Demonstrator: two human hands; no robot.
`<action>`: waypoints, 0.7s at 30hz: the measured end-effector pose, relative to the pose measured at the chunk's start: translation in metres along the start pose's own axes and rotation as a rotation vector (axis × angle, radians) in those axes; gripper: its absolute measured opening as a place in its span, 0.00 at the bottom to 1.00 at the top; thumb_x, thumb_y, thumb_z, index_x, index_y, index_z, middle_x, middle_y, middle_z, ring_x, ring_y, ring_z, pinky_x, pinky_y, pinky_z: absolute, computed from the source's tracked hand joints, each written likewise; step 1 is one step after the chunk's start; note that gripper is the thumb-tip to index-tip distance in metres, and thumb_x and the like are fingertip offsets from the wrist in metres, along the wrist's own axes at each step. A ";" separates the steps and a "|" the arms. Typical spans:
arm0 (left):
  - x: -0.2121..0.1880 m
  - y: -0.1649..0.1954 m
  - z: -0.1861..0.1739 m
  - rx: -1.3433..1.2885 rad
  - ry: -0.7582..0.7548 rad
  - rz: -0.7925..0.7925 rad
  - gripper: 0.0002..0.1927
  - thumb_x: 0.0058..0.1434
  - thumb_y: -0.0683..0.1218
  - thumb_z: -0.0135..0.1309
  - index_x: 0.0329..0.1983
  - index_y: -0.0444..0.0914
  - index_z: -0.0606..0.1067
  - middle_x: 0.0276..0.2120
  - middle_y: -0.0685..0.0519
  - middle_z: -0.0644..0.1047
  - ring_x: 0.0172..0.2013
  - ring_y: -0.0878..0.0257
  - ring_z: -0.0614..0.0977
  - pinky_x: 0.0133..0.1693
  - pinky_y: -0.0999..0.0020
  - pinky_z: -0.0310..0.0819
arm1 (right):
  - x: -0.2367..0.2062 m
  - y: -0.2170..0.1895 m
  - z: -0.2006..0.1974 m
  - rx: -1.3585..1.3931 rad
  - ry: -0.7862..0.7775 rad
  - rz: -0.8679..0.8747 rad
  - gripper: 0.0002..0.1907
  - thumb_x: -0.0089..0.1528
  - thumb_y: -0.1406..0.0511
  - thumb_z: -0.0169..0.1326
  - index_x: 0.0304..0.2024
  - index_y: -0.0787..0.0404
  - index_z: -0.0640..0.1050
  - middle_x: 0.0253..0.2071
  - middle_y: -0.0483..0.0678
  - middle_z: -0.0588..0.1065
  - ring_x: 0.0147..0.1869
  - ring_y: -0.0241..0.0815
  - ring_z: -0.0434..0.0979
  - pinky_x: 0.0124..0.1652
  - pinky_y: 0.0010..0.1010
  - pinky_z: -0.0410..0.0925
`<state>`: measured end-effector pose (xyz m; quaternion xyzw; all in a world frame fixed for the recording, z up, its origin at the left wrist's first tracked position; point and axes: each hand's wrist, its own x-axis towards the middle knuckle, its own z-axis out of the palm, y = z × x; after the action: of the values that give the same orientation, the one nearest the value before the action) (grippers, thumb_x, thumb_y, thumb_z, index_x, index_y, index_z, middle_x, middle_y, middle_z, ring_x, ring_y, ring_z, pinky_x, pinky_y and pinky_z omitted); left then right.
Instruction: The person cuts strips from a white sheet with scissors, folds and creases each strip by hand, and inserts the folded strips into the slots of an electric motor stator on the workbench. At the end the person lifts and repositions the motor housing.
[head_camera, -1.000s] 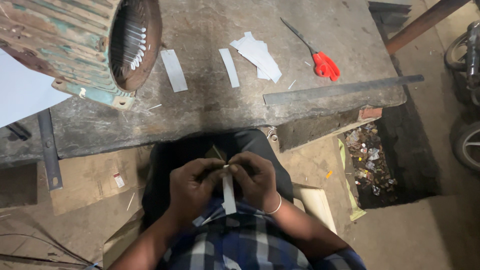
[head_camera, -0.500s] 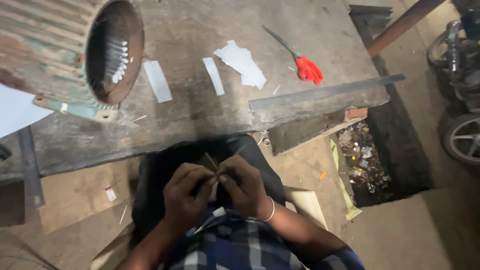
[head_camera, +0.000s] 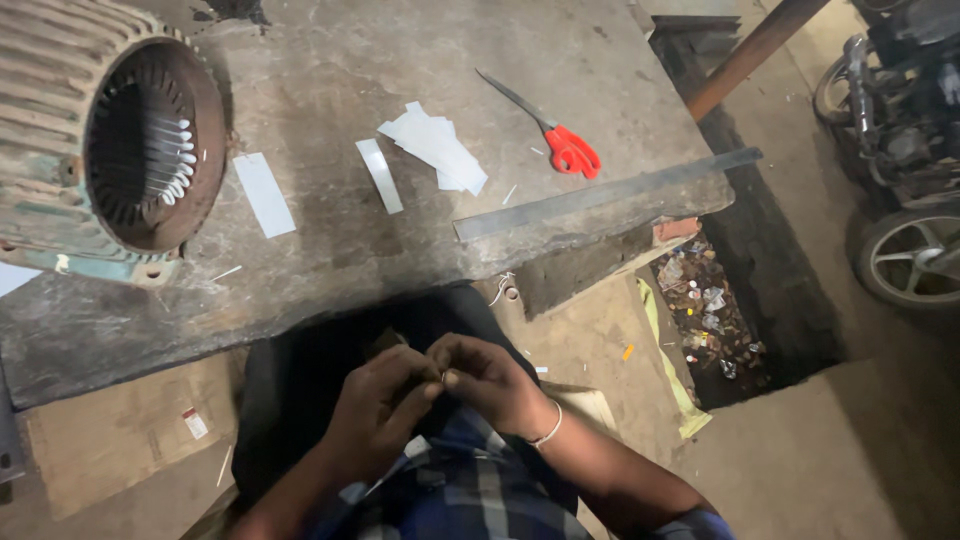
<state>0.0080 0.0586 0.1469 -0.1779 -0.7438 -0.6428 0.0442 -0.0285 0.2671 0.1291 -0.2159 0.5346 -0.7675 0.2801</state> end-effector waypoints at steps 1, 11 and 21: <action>0.003 0.002 0.000 0.019 -0.002 0.082 0.04 0.62 0.41 0.57 0.38 0.36 0.77 0.31 0.51 0.76 0.31 0.62 0.79 0.34 0.68 0.73 | 0.001 -0.002 -0.001 0.039 -0.007 0.002 0.04 0.68 0.69 0.52 0.45 0.63 0.73 0.47 0.45 0.72 0.54 0.35 0.70 0.58 0.28 0.64; 0.013 0.028 -0.006 0.102 0.022 0.109 0.05 0.59 0.40 0.58 0.37 0.36 0.76 0.34 0.50 0.76 0.36 0.56 0.81 0.38 0.64 0.75 | 0.001 -0.042 0.003 -0.358 -0.098 -0.059 0.07 0.66 0.69 0.51 0.47 0.63 0.72 0.46 0.47 0.69 0.53 0.37 0.68 0.55 0.29 0.64; 0.097 0.012 -0.017 1.333 -0.131 0.451 0.30 0.33 0.46 0.49 0.45 0.38 0.76 0.45 0.48 0.76 0.52 0.50 0.76 0.58 0.54 0.67 | 0.130 -0.132 -0.100 -1.476 -0.168 -0.127 0.25 0.51 0.69 0.67 0.45 0.62 0.67 0.40 0.55 0.72 0.47 0.59 0.73 0.44 0.45 0.67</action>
<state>-0.0812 0.0634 0.1898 -0.3010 -0.9252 -0.0137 0.2308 -0.2157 0.2871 0.2238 -0.4365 0.8742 -0.2048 0.0573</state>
